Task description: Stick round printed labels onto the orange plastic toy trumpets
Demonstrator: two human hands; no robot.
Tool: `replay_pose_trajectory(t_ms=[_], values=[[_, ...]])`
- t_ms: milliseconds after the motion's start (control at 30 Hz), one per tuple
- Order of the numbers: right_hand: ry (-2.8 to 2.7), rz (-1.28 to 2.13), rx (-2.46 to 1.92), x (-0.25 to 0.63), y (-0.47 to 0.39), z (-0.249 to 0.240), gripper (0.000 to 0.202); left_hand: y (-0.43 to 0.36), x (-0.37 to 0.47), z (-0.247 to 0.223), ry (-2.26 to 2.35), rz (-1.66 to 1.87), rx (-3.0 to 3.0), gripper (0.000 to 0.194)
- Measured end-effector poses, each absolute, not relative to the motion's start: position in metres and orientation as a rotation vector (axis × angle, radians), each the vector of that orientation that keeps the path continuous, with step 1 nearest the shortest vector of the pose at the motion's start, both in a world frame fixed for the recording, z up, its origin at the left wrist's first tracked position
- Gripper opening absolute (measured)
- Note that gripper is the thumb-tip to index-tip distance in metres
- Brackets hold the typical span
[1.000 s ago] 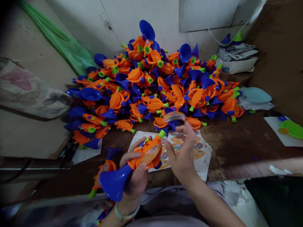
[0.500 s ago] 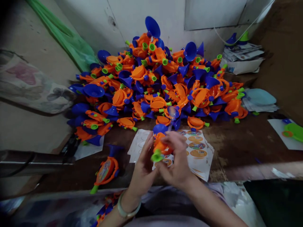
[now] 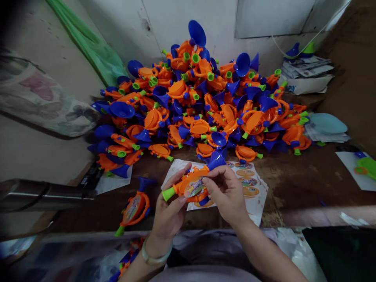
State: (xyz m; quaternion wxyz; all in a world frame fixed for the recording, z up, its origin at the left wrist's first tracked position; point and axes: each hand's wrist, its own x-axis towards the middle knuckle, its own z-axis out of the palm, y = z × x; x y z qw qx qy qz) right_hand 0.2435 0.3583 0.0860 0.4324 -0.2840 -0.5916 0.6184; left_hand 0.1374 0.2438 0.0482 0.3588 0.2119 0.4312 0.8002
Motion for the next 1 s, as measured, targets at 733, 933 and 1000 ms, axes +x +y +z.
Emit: replay_pose_trajectory(t_ms=[733,933,1000], values=[[-1.530,1.377,-0.656,0.244,0.350,0.091,0.017,0.245,0.141,0.057,1.278,2.141,0.917,0.030],[-1.515,1.381,-0.621,0.244,0.347,0.091,0.015,0.243,0.141,0.055,1.313,2.143,0.916,0.028],[-1.516,1.375,-0.619,0.243,0.346,0.090,0.015,0.243,0.141,0.054,1.334,2.138,0.908,0.027]])
